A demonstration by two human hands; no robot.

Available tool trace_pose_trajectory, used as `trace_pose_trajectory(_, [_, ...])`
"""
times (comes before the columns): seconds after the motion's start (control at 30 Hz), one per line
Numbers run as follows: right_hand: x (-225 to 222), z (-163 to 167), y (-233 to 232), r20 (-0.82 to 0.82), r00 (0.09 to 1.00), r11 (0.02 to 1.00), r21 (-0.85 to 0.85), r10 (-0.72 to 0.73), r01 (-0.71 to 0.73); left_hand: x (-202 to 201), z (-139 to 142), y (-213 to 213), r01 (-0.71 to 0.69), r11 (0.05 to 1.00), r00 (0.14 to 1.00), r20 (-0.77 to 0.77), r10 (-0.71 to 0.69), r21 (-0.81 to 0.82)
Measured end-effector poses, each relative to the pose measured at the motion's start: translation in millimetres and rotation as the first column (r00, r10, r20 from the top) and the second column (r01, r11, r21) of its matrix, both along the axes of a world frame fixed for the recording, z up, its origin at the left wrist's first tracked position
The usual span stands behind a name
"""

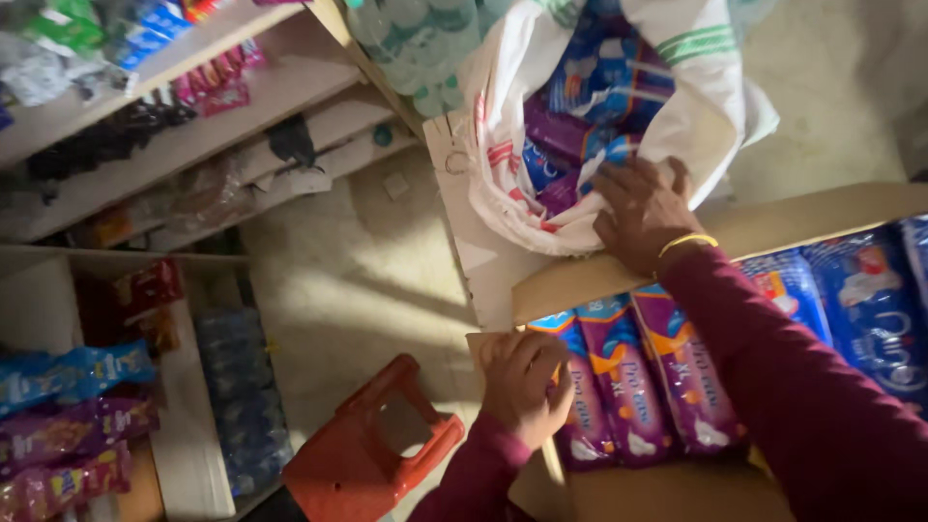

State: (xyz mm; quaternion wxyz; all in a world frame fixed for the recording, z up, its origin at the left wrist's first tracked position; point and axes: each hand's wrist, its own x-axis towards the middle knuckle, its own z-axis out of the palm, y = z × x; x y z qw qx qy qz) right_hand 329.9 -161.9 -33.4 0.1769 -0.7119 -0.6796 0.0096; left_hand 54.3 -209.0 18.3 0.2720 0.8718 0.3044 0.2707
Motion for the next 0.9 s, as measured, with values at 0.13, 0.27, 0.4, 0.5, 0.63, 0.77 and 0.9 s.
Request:
trace_pose_trajectory(0.13, [-1,-18,10,0.023,0.971,0.930,-0.284,-0.238,0.235,19,-16,69,0.057,0.991,0.994,0.096,-0.045,-0.120])
trace_pose_trajectory(0.27, [-14,-10,-8,0.144,0.921,0.890,-0.242,-0.361,0.387,63,-43,140,0.057,0.995,0.977,0.211,-0.039,-0.077])
trace_pose_trajectory(0.4, [-38,2,-25,-0.018,0.890,0.890,0.015,-0.455,0.455,117,-83,198,0.061,0.994,0.973,0.229,-0.040,-0.085])
trace_pose_trajectory(0.5, [-37,9,-16,-0.080,0.843,0.846,-0.011,-0.532,0.533,170,-115,231,0.065,0.982,0.978,0.208,-0.027,-0.179])
trace_pose_trajectory(0.63, [-33,15,3,-0.047,0.857,0.858,-0.006,-0.513,0.514,223,-151,260,0.041,0.998,0.984,0.174,-0.033,-0.041])
trace_pose_trajectory(0.77, [-33,20,4,-0.083,0.842,0.846,-0.047,-0.532,0.530,251,-184,266,0.069,0.993,0.996,0.069,-0.062,-0.100])
trace_pose_trajectory(0.9, [-30,20,5,-0.096,0.826,0.831,-0.082,-0.556,0.550,250,-194,270,0.027,0.989,0.986,-0.158,-0.050,-0.144])
